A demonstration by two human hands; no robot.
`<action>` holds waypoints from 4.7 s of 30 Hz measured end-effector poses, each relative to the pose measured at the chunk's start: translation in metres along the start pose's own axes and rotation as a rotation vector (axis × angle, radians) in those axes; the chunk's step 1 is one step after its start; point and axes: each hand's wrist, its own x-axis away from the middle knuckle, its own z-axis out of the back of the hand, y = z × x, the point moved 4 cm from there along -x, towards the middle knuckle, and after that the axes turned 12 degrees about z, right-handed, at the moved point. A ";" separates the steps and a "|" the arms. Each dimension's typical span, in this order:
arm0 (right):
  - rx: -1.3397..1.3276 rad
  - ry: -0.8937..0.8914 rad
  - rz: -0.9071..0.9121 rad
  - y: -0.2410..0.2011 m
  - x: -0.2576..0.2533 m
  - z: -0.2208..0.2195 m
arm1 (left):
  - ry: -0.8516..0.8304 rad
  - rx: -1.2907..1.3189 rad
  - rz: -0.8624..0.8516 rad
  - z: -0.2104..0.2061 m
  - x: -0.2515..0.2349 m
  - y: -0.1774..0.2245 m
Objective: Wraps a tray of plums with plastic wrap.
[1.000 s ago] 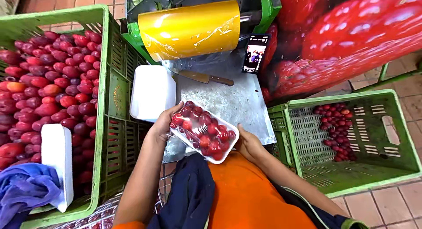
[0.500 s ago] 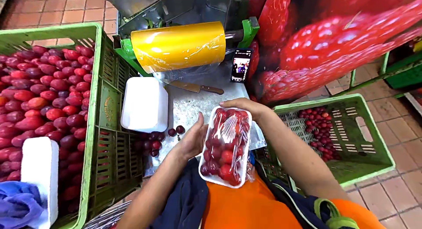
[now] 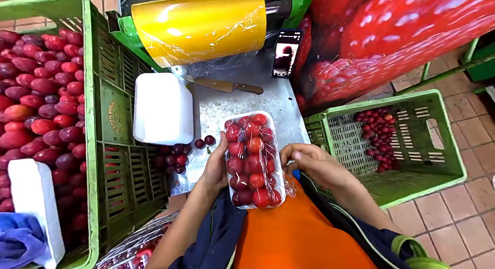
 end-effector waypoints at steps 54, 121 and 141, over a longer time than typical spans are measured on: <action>0.180 0.147 -0.011 -0.036 0.018 -0.009 | 0.139 -0.166 -0.113 -0.011 0.012 -0.003; -0.336 0.335 0.120 -0.047 0.039 -0.018 | 0.204 -0.234 -0.017 -0.019 0.006 -0.013; 0.565 0.839 0.498 -0.075 0.079 -0.001 | 0.045 -0.212 -0.066 -0.026 -0.008 -0.026</action>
